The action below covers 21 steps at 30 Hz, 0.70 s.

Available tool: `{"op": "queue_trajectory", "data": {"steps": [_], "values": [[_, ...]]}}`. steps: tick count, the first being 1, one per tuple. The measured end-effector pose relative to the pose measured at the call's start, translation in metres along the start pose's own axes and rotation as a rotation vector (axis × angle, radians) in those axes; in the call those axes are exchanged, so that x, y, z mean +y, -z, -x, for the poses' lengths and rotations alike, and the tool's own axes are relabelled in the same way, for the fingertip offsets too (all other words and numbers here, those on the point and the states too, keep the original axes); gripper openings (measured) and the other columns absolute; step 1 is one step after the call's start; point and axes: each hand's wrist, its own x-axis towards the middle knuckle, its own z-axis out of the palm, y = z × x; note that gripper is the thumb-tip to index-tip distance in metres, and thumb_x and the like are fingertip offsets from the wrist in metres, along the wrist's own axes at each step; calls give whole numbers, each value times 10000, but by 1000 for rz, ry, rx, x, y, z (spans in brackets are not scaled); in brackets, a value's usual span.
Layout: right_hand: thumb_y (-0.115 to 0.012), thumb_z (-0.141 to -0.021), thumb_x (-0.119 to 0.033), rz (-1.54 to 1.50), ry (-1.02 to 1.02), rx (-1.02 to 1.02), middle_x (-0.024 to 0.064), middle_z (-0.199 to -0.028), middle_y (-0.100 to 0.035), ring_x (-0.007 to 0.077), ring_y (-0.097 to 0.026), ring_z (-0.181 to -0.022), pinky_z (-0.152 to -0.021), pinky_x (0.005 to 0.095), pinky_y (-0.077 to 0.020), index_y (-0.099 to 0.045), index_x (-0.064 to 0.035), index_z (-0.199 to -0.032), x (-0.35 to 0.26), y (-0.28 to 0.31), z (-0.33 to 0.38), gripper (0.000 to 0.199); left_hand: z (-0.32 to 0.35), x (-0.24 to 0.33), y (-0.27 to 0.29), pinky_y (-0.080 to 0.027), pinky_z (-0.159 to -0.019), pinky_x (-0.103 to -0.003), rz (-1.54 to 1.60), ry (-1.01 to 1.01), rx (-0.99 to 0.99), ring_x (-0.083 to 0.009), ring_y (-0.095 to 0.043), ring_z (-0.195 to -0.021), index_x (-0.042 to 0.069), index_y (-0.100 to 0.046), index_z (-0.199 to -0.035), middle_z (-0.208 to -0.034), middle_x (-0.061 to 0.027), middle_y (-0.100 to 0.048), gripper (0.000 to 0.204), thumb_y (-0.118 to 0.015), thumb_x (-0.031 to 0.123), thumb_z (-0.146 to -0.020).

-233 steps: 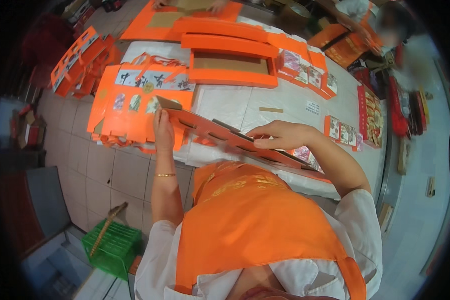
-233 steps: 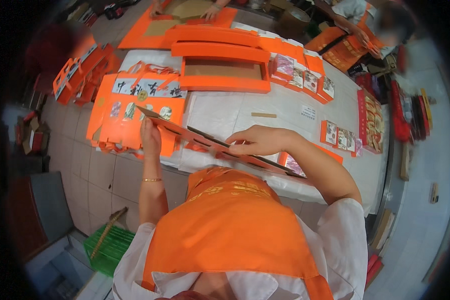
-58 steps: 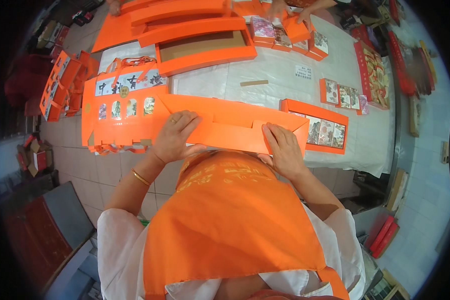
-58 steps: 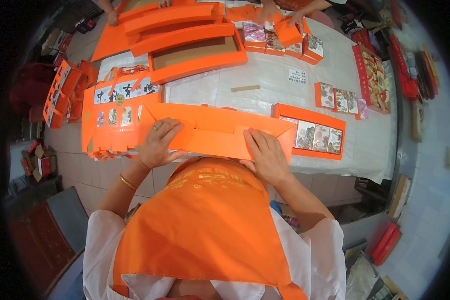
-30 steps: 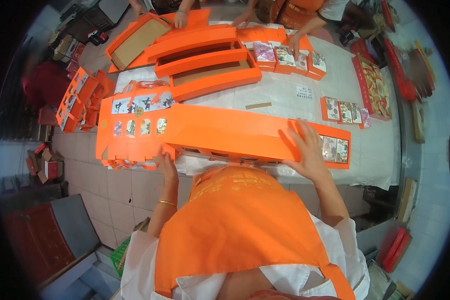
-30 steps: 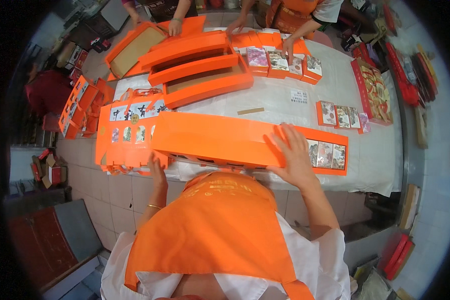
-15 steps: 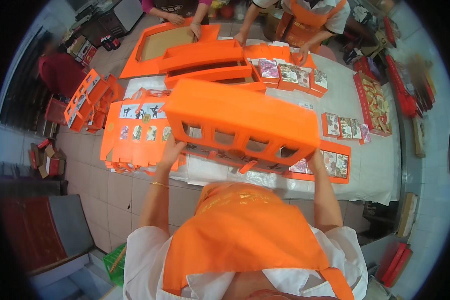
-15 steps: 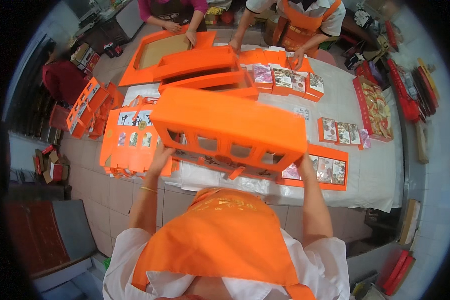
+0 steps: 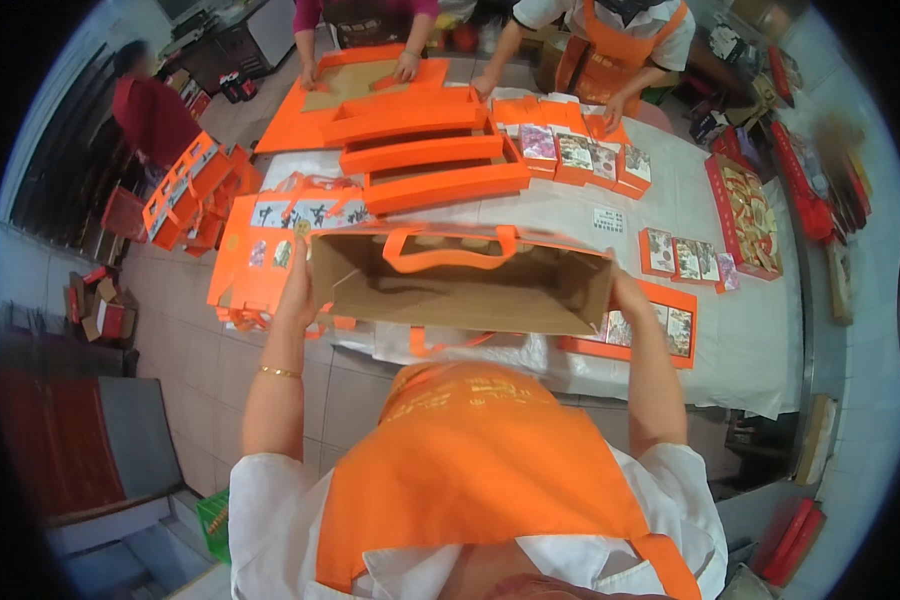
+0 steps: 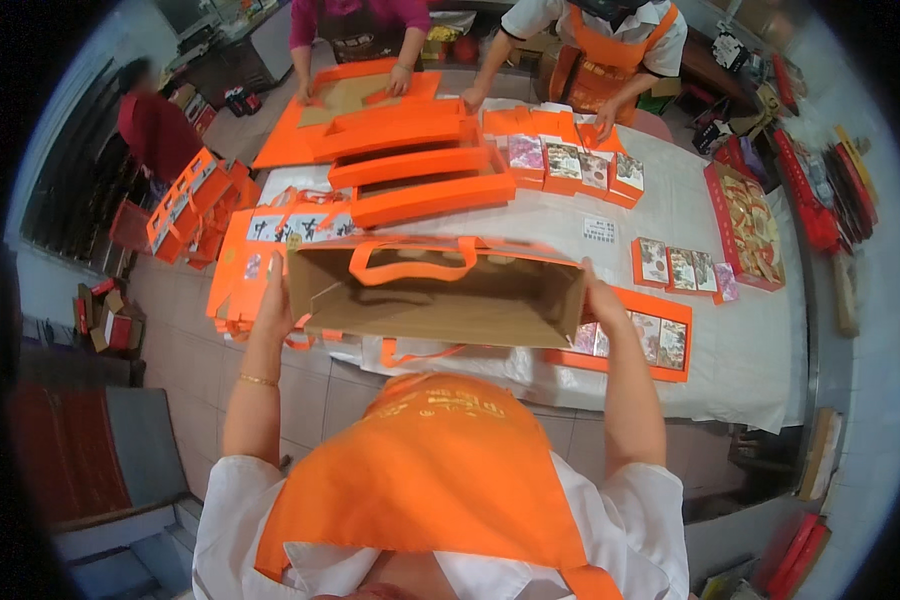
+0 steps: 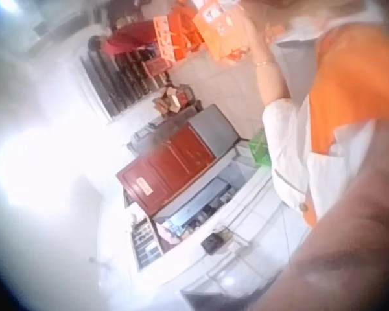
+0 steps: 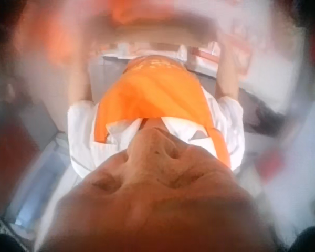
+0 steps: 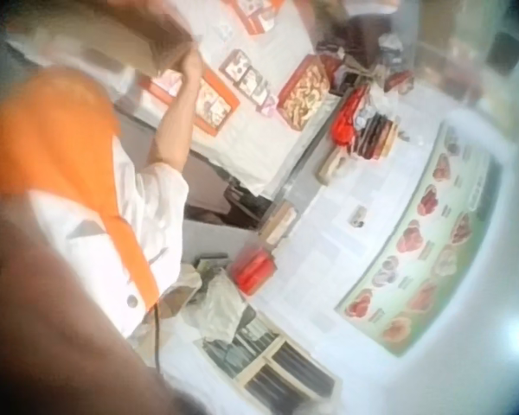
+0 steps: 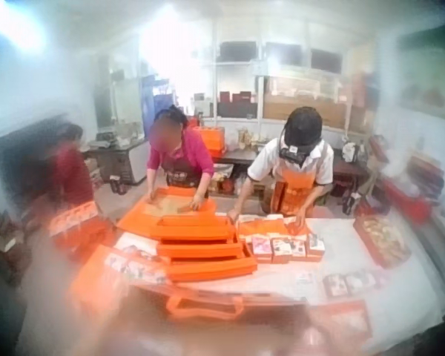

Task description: The person assembles orange gift boxes by placing small wrapped items into compartments, inserting cardboard dividers, and closing the lids. The person repeatedly handles multiple boxes, arranging contents and securing the packaging on a table.

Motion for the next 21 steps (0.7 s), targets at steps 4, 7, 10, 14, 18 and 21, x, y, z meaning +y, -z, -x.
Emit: {"op": "queue_trajectory", "data": {"steps": [4,7,10,14,18,21], "values": [[-269,-961,-730,317,102,184,187,-894,-696,317,-687,-857,-751,410,-559,-670,54,-1028,30,-8,-8,883,-6,-36,-20,-470,-1006,-367,-358,98,60,-240,-496,-1322,20,-424,-1461,-1416,-165,-528,740,-514,572,-976],[-408,-990,-587,508,289,378,206,-907,-695,365,-677,-858,-763,424,-543,-669,47,-1000,8,-19,0,685,-27,-44,5,-481,-985,-386,-701,-8,7,-261,-510,-1302,9,-425,-1453,-1399,-186,-534,685,-622,428,-948],[-552,-971,-407,767,654,639,197,-923,-696,381,-667,-863,-765,443,-532,-681,10,-964,-11,-24,6,436,-35,-37,-13,-486,-968,-420,-937,-88,133,-300,-552,-1240,3,-458,-1417,-1324,-206,-575,627,-676,308,-914],[-629,-924,-314,971,719,88,158,-912,-698,366,-663,-874,-765,470,-524,-695,-49,-900,-70,-81,35,275,-14,-21,-36,-479,-963,-467,-1534,-547,317,-348,-587,-1147,17,-523,-1356,-1217,-205,-616,589,-729,255,-859],[-673,-881,-216,1149,941,-128,133,-957,-682,346,-654,-922,-796,446,-532,-682,-49,-1004,-68,-136,17,208,-30,-4,-46,-483,-950,-468,-1556,-521,8,-369,-585,-1126,29,-567,-1319,-1202,-193,-617,578,-769,214,-811],[-693,-861,-155,888,1233,-62,130,-1023,-660,342,-632,-983,-822,433,-526,-674,-45,-1055,-78,-170,5,224,-43,-18,-27,-493,-918,-454,-1341,-413,85,-377,-595,-1094,14,-604,-1266,-1150,-203,-631,493,-749,181,-826]]}}
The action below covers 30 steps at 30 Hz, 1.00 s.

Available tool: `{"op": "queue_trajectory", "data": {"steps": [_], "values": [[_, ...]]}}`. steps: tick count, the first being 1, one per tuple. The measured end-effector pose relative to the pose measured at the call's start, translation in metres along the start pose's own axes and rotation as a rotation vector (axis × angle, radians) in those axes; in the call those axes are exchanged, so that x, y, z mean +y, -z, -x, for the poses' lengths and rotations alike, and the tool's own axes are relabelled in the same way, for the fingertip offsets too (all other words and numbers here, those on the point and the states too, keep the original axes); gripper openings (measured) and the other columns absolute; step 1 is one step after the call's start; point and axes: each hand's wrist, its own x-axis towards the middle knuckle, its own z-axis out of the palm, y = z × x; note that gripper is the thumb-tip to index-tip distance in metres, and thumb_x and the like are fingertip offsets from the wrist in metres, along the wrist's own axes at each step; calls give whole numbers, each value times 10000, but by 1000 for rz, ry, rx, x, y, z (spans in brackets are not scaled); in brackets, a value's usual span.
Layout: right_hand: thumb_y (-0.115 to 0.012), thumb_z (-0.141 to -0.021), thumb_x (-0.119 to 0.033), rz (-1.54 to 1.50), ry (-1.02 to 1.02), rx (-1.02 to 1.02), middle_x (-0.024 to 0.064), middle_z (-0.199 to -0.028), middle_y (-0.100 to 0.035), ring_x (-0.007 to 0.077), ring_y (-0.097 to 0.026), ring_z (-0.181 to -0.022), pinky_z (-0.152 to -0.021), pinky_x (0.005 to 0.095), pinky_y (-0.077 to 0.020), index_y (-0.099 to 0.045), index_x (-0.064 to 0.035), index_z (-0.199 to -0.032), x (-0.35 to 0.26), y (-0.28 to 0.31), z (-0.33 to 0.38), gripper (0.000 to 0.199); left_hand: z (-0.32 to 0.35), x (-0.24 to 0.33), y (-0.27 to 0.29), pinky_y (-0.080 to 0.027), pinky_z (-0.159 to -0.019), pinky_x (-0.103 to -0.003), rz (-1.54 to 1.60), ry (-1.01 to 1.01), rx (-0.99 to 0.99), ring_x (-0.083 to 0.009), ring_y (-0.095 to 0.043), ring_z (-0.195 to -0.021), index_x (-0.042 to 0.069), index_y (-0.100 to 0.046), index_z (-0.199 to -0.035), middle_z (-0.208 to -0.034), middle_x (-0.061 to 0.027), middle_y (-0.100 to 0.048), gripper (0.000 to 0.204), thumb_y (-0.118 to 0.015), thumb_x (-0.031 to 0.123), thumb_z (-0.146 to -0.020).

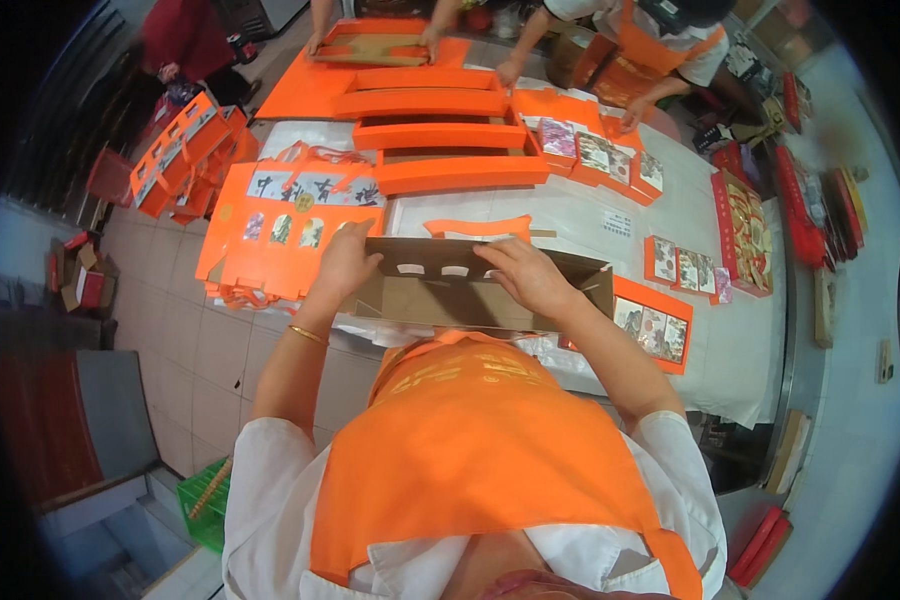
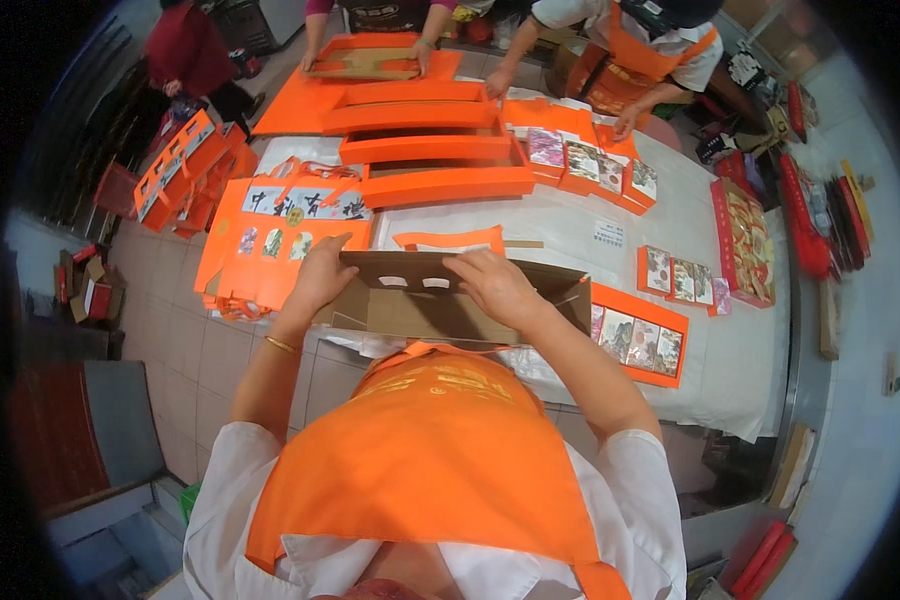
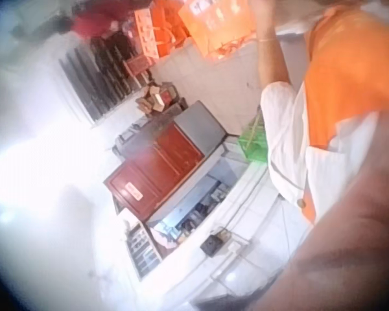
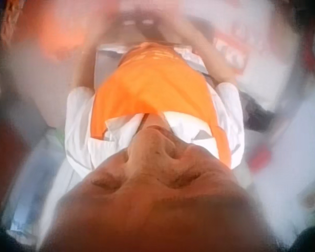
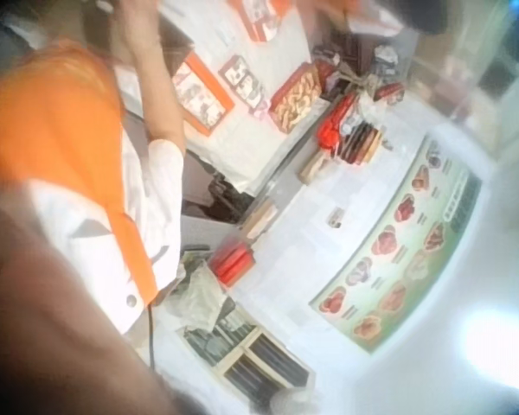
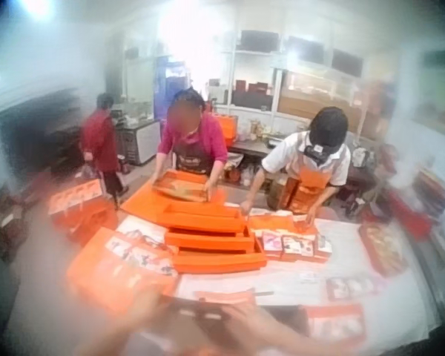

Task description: The person assembles orange gift boxes by placing small wrapped items into compartments, inserting cardboard dividers, and closing the lids. The person repeatedly handles multiple boxes, arranging contents and securing the packaging on a table.

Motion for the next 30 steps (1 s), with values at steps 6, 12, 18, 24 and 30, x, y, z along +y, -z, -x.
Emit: {"op": "queue_trajectory", "data": {"steps": [6,12,18,24,30], "values": [[-511,-992,-384,29,-309,-481,138,-1171,-652,350,-595,-1086,-931,450,-483,-669,-64,-1188,6,-18,-70,407,10,-29,-17,-525,-807,-444,162,69,102,-377,-651,-912,-8,-685,-1044,-952,-195,-667,237,-705,141,-861],[-239,-996,-677,-392,-665,-983,136,-1436,-549,308,-518,-1312,-1105,394,-373,-555,-123,-1412,25,-4,-100,761,6,-28,-22,-521,-743,-446,147,27,171,-350,-651,-852,17,-687,-964,-931,-160,-669,167,-698,157,-874],[-330,-1032,-543,-100,-528,-841,189,-1246,-647,377,-607,-1127,-965,436,-469,-582,-109,-1337,7,-19,-85,587,15,-28,-10,-515,-863,-408,161,48,-5,-334,-643,-1002,64,-691,-1077,-1033,-155,-672,238,-713,150,-857],[-542,-996,-375,-13,-252,-476,158,-973,-651,367,-621,-906,-793,457,-501,-616,-88,-1109,21,-57,-42,317,23,-15,44,-360,-1121,-447,-167,-240,-138,-316,-507,-1291,111,-575,-1354,-1255,-156,-628,584,-738,276,-818],[-620,-947,-295,-25,-226,-228,148,-881,-621,361,-604,-820,-719,460,-495,-614,-81,-999,12,-69,-43,221,-34,34,-22,-516,-914,-450,-235,-257,-536,-364,-648,-1055,58,-668,-1166,-1139,-184,-684,459,-693,379,-839]]}}
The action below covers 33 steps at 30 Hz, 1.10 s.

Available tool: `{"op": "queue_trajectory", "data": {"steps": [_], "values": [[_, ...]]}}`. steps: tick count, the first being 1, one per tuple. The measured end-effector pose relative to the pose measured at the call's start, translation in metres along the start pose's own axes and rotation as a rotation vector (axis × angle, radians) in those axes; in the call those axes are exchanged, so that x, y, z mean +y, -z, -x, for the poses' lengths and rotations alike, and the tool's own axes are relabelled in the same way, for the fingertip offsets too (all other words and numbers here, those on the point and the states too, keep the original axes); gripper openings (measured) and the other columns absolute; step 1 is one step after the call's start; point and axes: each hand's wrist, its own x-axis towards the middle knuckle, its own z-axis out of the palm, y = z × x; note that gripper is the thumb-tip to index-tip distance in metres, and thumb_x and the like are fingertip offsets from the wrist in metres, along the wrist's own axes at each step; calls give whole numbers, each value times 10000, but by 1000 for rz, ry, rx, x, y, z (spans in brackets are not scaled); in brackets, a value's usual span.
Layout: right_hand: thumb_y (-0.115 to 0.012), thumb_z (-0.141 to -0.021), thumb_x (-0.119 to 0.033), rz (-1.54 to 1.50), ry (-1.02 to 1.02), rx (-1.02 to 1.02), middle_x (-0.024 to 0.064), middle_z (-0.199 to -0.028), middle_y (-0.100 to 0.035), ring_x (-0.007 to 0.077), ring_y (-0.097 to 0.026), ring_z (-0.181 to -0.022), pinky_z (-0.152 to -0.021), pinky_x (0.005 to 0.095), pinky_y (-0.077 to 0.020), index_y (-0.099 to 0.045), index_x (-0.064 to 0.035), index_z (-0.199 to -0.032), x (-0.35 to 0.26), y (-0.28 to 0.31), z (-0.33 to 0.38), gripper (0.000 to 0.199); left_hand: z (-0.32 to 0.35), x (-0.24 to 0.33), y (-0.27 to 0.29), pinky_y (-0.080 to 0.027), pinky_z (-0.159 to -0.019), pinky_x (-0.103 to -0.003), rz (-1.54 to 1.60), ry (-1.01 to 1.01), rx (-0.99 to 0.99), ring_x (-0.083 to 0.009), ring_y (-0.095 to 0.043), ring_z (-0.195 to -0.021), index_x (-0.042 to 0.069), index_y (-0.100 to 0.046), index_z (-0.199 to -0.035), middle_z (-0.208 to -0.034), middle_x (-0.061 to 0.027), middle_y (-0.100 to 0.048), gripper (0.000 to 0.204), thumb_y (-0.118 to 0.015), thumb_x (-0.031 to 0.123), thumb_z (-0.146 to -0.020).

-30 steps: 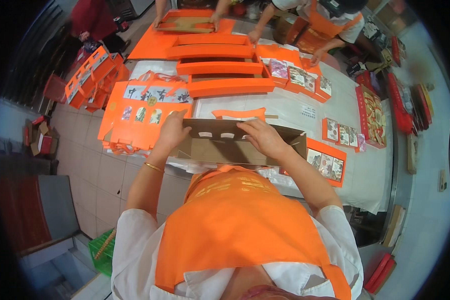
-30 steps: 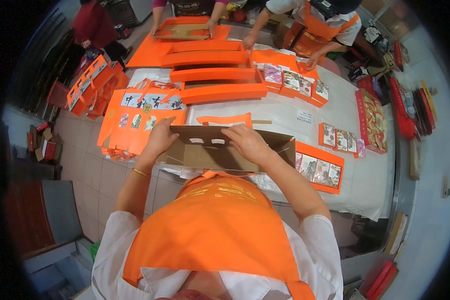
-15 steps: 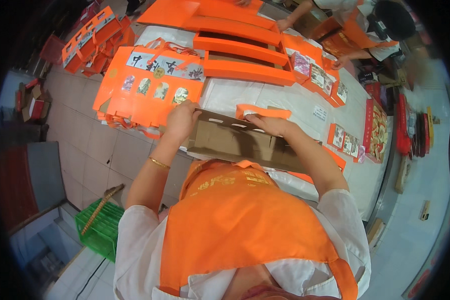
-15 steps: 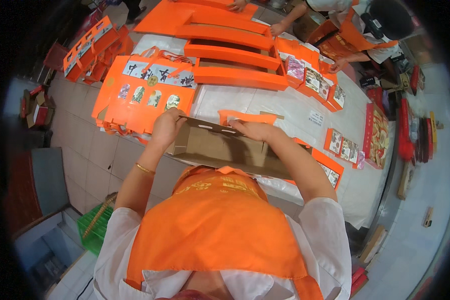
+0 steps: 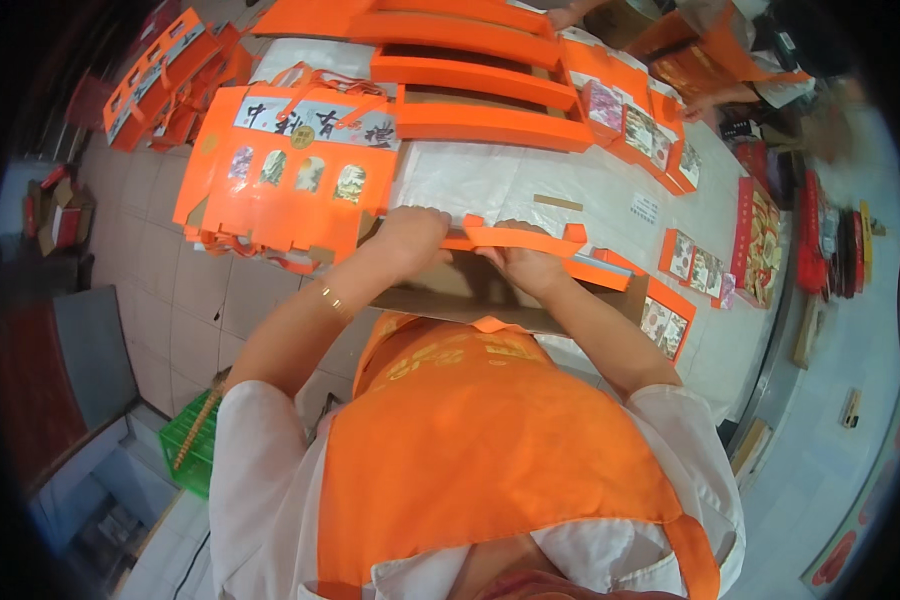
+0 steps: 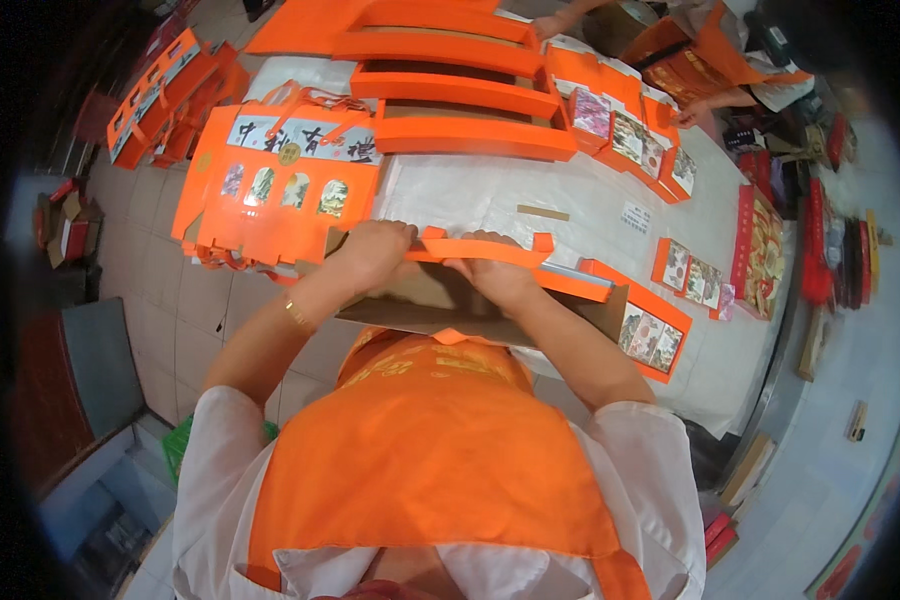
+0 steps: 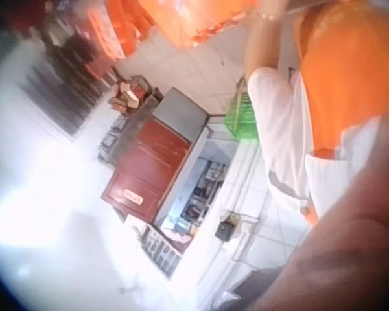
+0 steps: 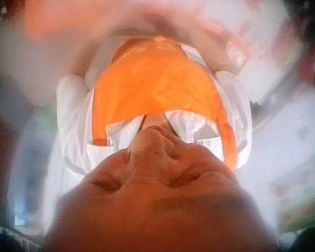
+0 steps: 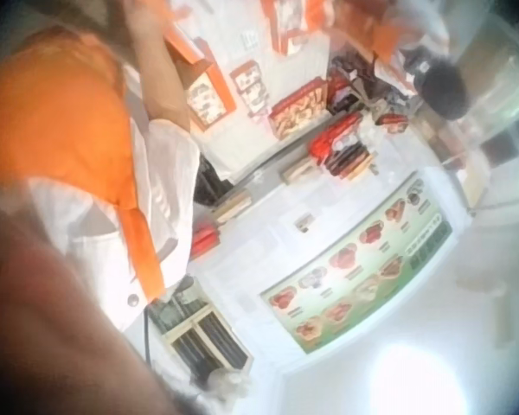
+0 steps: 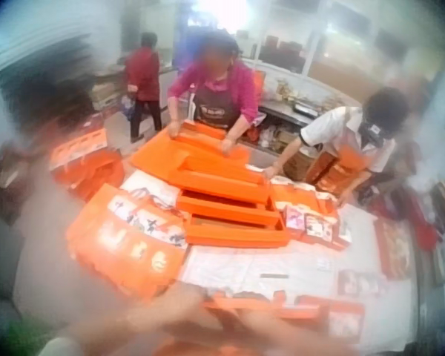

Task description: The person assembles orange gift boxes by placing small wrapped items into compartments, inserting cardboard dividers, and closing the lids. The person repeatedly handles multiple boxes, arranging contents and securing the packaging on a table.

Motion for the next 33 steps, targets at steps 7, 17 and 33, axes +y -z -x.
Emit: {"op": "queue_trajectory", "data": {"steps": [7,17,33], "values": [[-599,-906,-173,95,156,-2,131,-955,-598,337,-583,-919,-767,449,-463,-580,-82,-1014,16,21,11,143,-35,-19,-31,-543,-790,-481,-29,41,86,-371,-683,-891,81,-745,-912,-912,-171,-714,178,-621,191,-848],[-695,-846,-205,366,-249,-280,146,-869,-652,355,-627,-877,-742,458,-510,-601,-62,-941,119,68,89,197,-23,-2,-27,-534,-758,-481,-9,0,132,-377,-671,-849,26,-699,-905,-891,-197,-699,170,-654,183,-858],[-641,-927,-376,385,-197,-347,163,-853,-682,362,-658,-839,-722,474,-521,-628,-46,-895,129,70,73,331,92,41,-44,-506,-686,-416,52,-186,532,-309,-631,-772,63,-630,-869,-850,-112,-650,245,-717,292,-863]]}}
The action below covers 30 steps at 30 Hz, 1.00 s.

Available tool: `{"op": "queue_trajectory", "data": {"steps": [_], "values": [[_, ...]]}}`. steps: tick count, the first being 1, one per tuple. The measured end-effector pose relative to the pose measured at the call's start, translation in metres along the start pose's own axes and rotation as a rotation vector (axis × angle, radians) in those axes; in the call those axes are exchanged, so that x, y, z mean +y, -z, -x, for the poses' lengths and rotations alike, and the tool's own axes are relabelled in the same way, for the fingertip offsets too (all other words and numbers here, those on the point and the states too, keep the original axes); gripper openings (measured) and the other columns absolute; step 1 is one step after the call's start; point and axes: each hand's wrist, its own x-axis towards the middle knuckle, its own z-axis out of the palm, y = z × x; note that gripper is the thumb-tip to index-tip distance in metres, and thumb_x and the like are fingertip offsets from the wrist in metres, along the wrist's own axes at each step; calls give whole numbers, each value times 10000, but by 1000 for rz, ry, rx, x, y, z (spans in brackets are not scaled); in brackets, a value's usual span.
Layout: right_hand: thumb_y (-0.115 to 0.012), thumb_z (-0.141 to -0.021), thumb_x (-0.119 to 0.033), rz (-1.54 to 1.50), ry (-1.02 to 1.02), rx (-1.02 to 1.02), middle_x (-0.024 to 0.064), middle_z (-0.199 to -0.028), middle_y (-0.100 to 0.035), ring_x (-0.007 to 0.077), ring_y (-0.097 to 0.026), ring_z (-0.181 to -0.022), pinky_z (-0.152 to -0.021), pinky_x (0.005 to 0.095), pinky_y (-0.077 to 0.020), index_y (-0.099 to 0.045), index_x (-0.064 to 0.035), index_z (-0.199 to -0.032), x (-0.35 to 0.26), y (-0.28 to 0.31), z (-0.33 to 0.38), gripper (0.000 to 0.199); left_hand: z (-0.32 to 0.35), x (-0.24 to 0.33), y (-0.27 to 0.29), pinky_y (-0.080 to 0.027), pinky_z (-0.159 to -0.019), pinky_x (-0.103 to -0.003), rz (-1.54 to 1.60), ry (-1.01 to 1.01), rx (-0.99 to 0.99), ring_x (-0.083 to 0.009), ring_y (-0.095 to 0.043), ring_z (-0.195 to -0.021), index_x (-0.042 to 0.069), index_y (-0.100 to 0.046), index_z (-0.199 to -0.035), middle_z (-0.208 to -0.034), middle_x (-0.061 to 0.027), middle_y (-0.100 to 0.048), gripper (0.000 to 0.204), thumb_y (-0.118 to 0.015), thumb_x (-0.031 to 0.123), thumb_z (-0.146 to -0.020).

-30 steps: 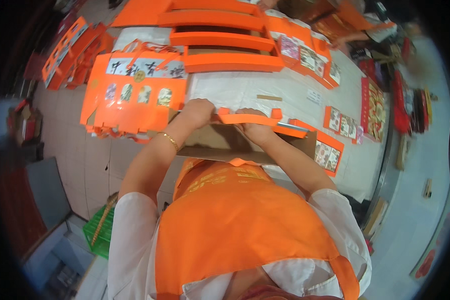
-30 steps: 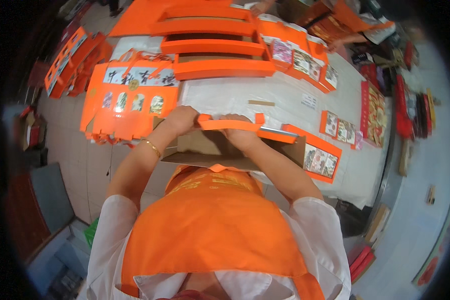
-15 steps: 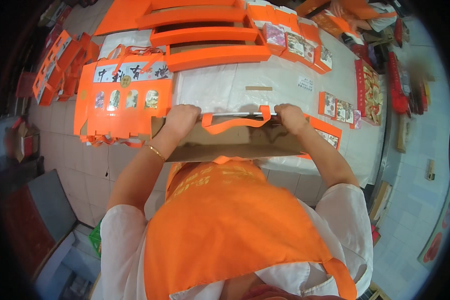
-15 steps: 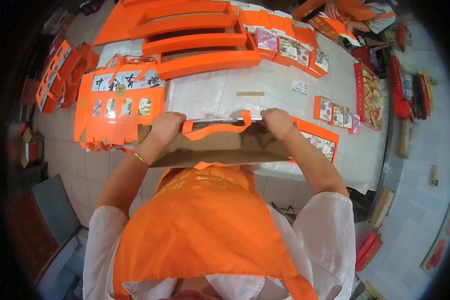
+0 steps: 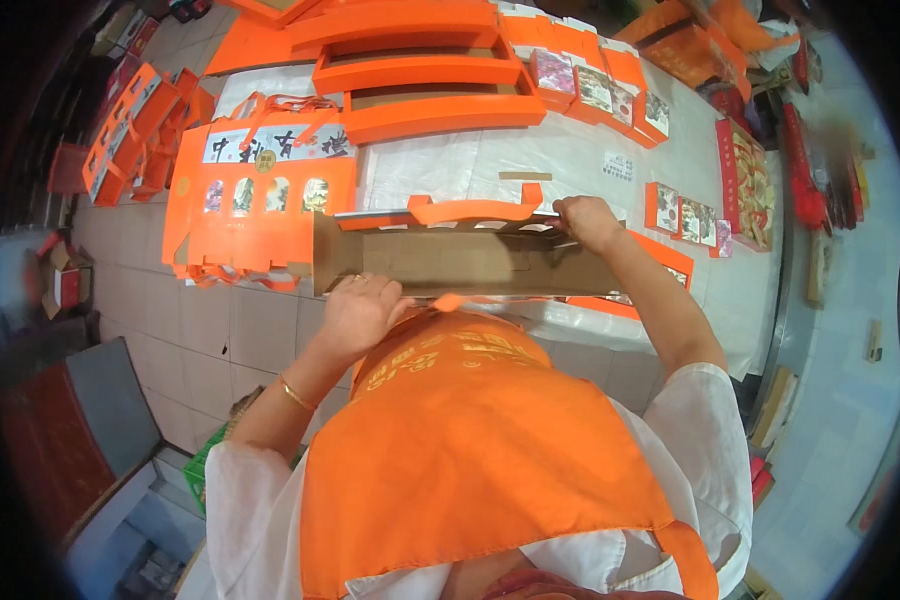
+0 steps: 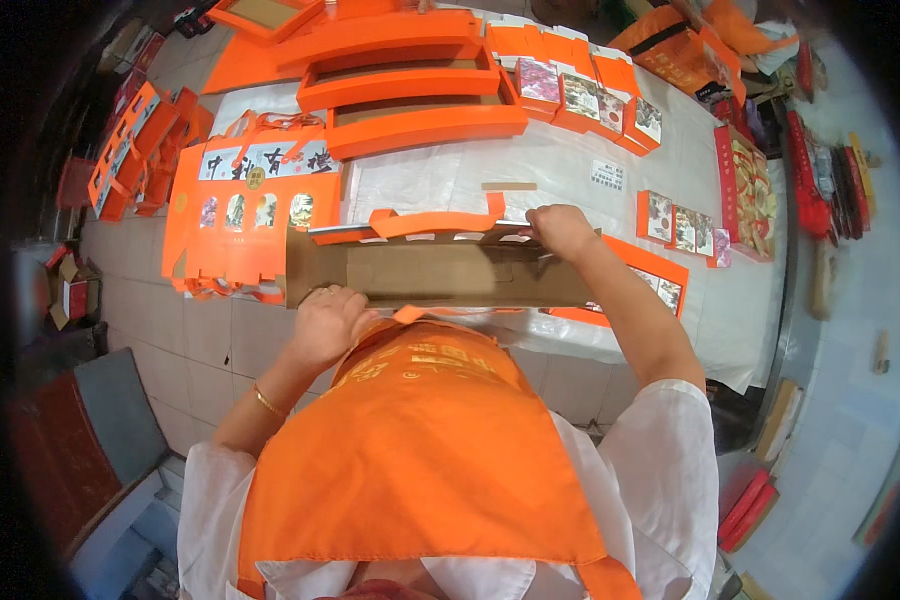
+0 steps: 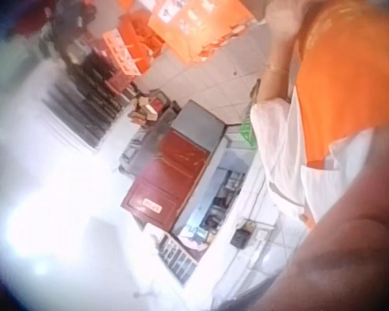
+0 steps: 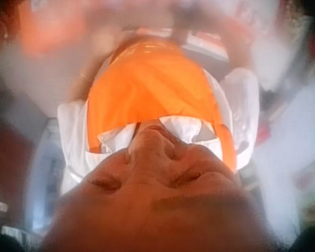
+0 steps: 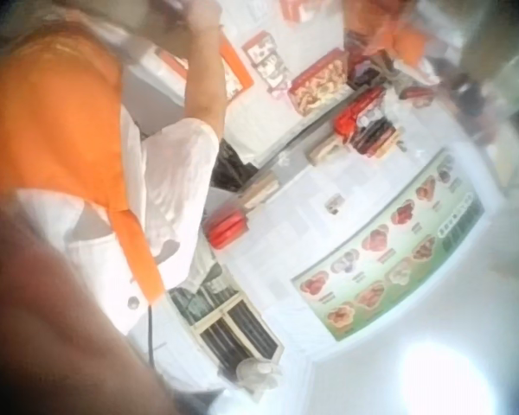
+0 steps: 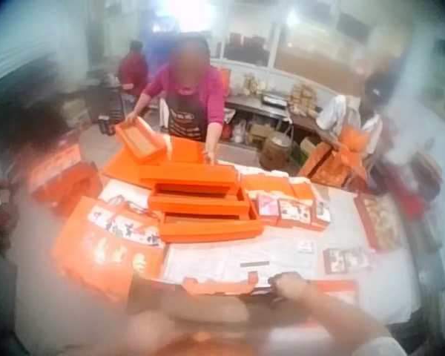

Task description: The person assembles orange gift boxes by placing small wrapped items into compartments, inserting cardboard dividers, and closing the lids. The person repeatedly handles multiple boxes, arranging contents and securing the packaging on a table.

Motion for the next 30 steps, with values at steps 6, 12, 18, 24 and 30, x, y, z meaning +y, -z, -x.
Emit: {"op": "queue_trajectory", "data": {"steps": [6,12,18,24,30], "values": [[-817,-754,-261,124,-47,292,120,-1021,-627,309,-606,-988,-837,439,-475,-532,-48,-1215,-52,33,44,582,-4,-10,-16,-501,-645,-440,-68,29,-71,-315,-629,-713,73,-589,-774,-744,-117,-632,293,-673,326,-895],[-794,-774,-232,-116,-120,462,130,-1020,-585,324,-568,-948,-835,439,-442,-525,-7,-1280,-107,11,101,616,-22,-15,-23,-501,-679,-489,-14,217,-349,-372,-647,-764,55,-628,-833,-783,-162,-670,377,-526,385,-984],[-752,-787,-366,-126,169,429,141,-1090,-567,295,-537,-953,-841,406,-427,-576,-15,-1201,-118,-29,100,571,-23,-28,-37,-507,-757,-508,90,197,-430,-405,-638,-844,63,-665,-932,-836,-183,-676,393,-459,387,-1015],[-740,-809,-305,-179,366,528,103,-1068,-562,281,-525,-972,-879,403,-432,-569,-33,-1314,-95,-22,91,598,-21,-26,-34,-475,-873,-449,-100,-83,-146,-331,-584,-1029,35,-631,-1076,-1080,-137,-625,314,-544,319,-974],[-767,-746,-194,-116,388,389,81,-970,-529,259,-533,-959,-856,380,-460,-572,-43,-1332,-83,-34,88,635,11,-7,-45,-443,-918,-411,-230,-252,-9,-300,-534,-1059,9,-609,-1121,-1119,-123,-548,378,-665,299,-885]]}}
